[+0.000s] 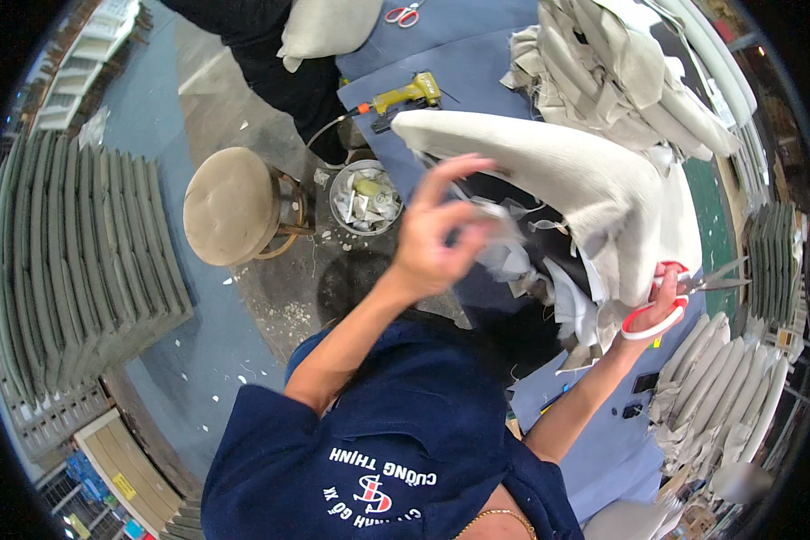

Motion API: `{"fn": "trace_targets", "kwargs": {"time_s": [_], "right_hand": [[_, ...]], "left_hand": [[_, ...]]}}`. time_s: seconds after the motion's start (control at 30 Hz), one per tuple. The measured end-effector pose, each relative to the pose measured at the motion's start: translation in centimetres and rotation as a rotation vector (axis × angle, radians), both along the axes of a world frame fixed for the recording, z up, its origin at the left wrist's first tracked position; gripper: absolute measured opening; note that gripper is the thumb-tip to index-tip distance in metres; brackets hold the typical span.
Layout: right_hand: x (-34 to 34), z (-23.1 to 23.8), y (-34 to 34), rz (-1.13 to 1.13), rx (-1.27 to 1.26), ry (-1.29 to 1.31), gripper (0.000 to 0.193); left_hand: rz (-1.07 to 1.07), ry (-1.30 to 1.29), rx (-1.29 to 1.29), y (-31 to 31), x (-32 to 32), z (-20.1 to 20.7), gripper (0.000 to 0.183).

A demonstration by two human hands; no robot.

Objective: The person uses scissors to trim excess fabric from a padded furniture component. They then use a staple gun to secure the fabric to the underlying frame, repeatedly adjusting the material to ensure a tight fit. The person also uses a screwdriver to pry or adjust parts of the assembly.

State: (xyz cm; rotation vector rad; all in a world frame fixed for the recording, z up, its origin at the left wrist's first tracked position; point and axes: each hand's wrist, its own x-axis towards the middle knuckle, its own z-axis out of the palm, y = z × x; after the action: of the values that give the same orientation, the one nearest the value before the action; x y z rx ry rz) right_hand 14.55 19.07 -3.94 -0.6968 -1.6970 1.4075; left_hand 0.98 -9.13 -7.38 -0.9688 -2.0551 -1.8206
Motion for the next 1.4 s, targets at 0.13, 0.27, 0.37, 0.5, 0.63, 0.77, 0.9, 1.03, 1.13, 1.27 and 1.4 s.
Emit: {"fn": "trace_targets", "kwargs": {"time_s": [0.13,0.27,0.37,0.5,0.63,0.77,0.9,1.03,1.13,1.27,1.4], "right_hand": [[-1.7,0.3,0.3,0.032,0.154,-0.033,0.028],[-2.3,0.6,1.0,-0.043,0.241,-0.103,0.031],[-3.7,1.4,0.1,-0.043,0.181,-0.101,0.035],[-2.0,0.8,1.3,-0.095,0.177,-0.069,0.031],[-2.0,0.7,1.2,-0.086,0.189,-0.094,0.03],[-2.5,1.4,0.1,-0.095,0.209,-0.008,0.014],[-2.0,0.0,-0.2,-0.181,0.117,0.036,0.014],[1.6,0.1,1.1,-0.186,0.136,-0.049,0.025],[6.5,-3.1,4.5,-0.458,0.203,-0.162,0.03],[14.6,-12.0,9.4,-0.706,0.025,-0.63,0.048],[25.0,-25.4,11.3,-0.687,-0.314,-0.923,0.05]], "left_hand": [[0.344,-0.417,-0.148,-5.8,-2.0,-9.6,0.018],[0.482,-0.601,-0.382,-11.4,-7.7,-20.6,0.039],[0.613,-0.78,-0.535,-17.4,-10.3,-28.7,0.062],[0.487,-0.564,-0.31,-11.1,-11.3,-18.1,0.058],[0.099,-0.302,-0.134,-3.5,-9.5,-1.6,0.052],[-0.199,0.178,-0.028,5.4,-6.7,8.7,0.062],[-0.175,0.076,0.001,11.6,-3.5,10.9,0.033],[-0.122,0.16,-0.048,14.1,-1.6,10.5,0.03],[-0.088,0.104,-0.053,14.3,-1.8,10.2,0.04],[-0.153,-0.007,0.049,12.8,-7.2,9.2,0.042],[-0.391,-0.103,0.072,13.7,-11.4,8.4,0.045]]}}
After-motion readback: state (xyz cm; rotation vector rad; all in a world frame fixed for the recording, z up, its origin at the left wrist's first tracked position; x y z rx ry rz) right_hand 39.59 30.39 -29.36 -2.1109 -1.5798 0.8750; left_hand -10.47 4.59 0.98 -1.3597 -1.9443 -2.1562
